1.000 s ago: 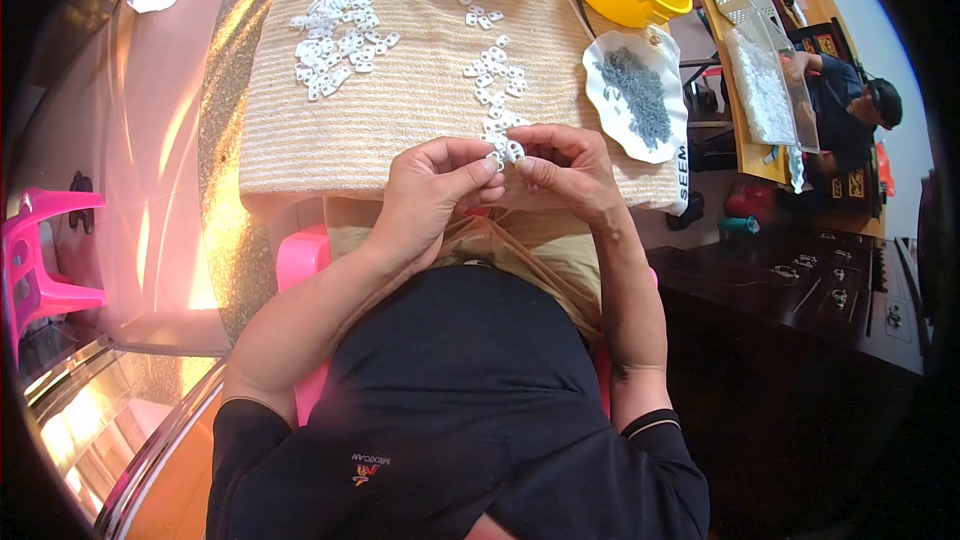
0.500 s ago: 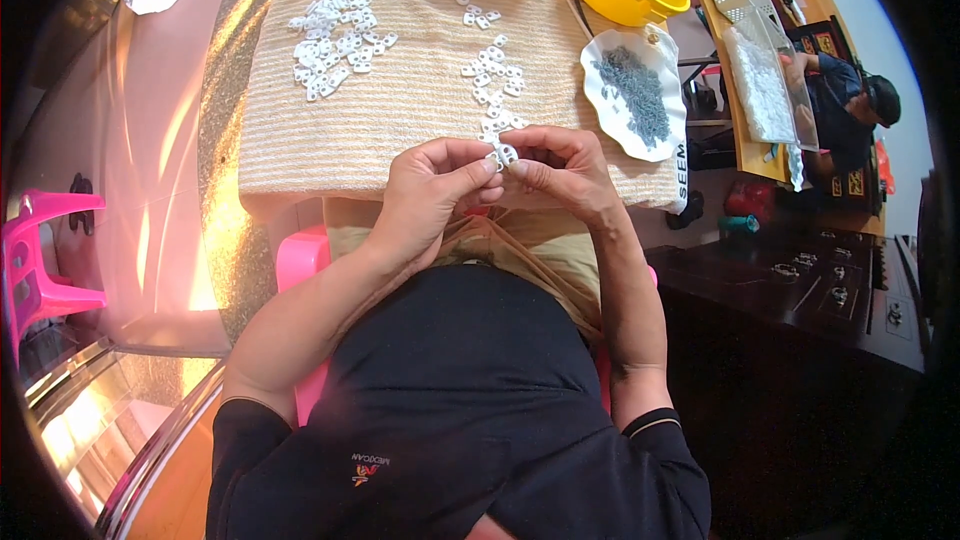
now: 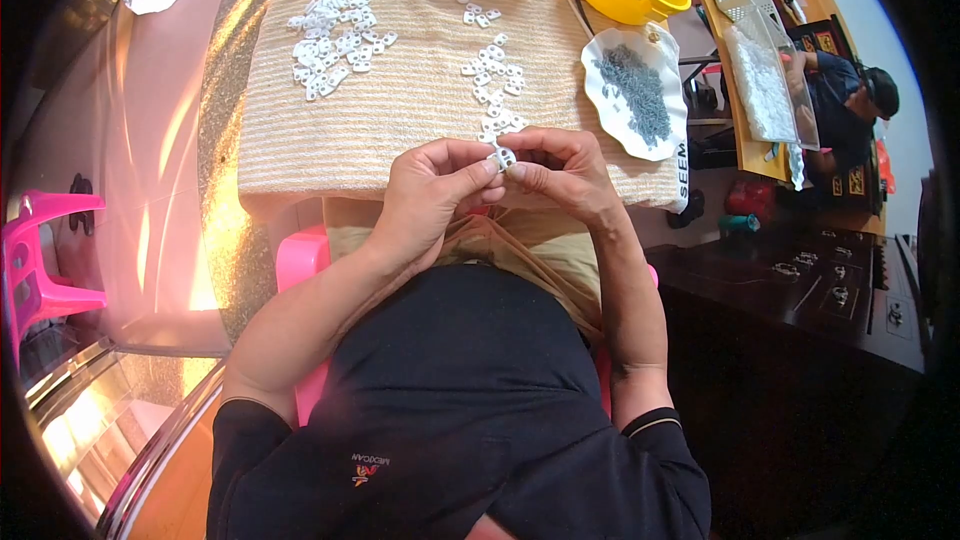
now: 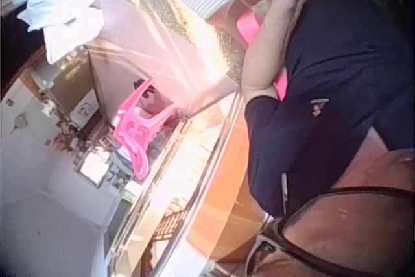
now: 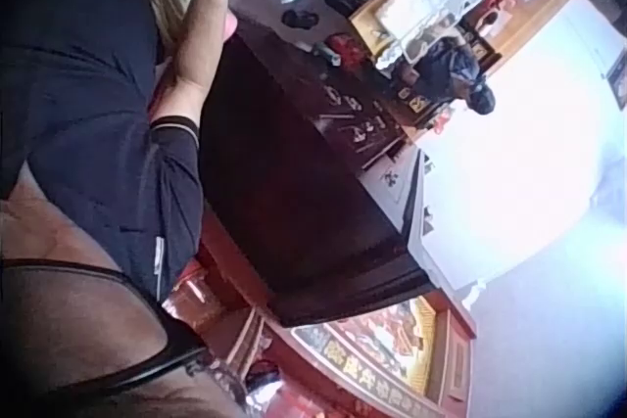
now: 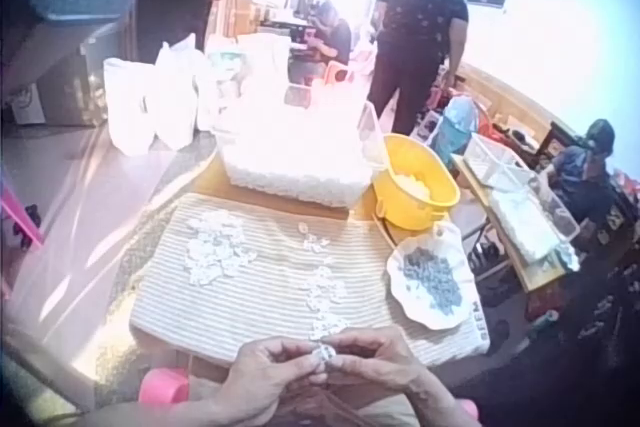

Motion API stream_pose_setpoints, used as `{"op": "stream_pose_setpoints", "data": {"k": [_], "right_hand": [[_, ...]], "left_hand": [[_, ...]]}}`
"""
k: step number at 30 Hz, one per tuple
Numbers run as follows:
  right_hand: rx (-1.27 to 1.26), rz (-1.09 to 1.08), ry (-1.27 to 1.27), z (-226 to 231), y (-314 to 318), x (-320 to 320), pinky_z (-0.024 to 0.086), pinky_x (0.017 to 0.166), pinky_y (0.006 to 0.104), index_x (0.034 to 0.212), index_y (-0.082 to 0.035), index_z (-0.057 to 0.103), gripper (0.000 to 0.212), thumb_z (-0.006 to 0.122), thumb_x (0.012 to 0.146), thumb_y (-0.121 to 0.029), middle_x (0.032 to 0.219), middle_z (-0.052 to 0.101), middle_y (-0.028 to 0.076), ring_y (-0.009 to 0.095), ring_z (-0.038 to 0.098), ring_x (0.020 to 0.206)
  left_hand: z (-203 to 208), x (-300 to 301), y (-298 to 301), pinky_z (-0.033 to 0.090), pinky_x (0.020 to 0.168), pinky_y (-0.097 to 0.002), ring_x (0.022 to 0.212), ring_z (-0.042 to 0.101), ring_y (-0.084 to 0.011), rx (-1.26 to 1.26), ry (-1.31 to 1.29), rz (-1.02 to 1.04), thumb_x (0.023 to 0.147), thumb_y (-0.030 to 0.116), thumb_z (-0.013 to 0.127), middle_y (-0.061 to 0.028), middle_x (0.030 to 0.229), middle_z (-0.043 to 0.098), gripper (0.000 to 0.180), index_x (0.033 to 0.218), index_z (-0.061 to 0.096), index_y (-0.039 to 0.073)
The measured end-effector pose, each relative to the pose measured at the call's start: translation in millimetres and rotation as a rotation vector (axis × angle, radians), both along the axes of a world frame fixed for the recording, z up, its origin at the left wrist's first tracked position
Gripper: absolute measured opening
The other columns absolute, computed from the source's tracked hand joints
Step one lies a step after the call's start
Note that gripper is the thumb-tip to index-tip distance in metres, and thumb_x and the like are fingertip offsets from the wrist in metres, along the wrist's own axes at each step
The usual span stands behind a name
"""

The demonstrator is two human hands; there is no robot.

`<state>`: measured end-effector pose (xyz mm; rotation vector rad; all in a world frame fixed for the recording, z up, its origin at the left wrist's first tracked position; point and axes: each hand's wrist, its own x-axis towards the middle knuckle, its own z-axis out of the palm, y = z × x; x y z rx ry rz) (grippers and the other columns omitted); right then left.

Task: Assembling small white plastic components by hand at a workbench.

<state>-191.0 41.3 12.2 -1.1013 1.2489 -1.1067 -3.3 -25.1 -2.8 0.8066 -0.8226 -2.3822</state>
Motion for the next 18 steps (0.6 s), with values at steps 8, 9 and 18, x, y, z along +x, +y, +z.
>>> {"op": "stream_pose_setpoints", "data": {"k": [8,9,18], "right_hand": [[0.002,0.006,-0.008,-1.2,0.8,-1.2,0.052,0.076,0.0213,0.113,0.003,0.062,0.027,0.066,0.087,-0.004,0.097,0.067,0.005,0.008,0.063,0.086],[0.002,0.013,0.005,-0.8,1.0,-1.7,0.053,0.076,0.0216,0.113,0.003,0.062,0.027,0.066,0.087,-0.004,0.097,0.067,0.005,0.009,0.063,0.086],[0.083,-0.014,-0.172,4.8,2.3,2.2,0.055,0.074,0.0242,0.112,0.004,0.063,0.028,0.066,0.085,-0.002,0.098,0.068,0.008,0.012,0.065,0.086]], "left_hand": [[3.6,-0.3,1.3,0.055,0.068,-0.0220,0.073,0.064,-0.0104,0.030,0.007,0.007,0.087,0.005,0.065,-0.0077,0.088,0.067,0.013,0.099,0.064,-0.002],[3.7,-0.5,1.3,0.056,0.068,-0.0220,0.074,0.064,-0.0106,0.041,0.016,0.006,0.087,0.004,0.065,-0.0080,0.088,0.067,0.013,0.099,0.063,-0.002],[3.9,0.3,1.2,0.057,0.070,-0.0229,0.075,0.065,-0.0120,0.075,0.051,-0.001,0.087,0.002,0.064,-0.0092,0.090,0.067,0.013,0.099,0.062,-0.003]]}}
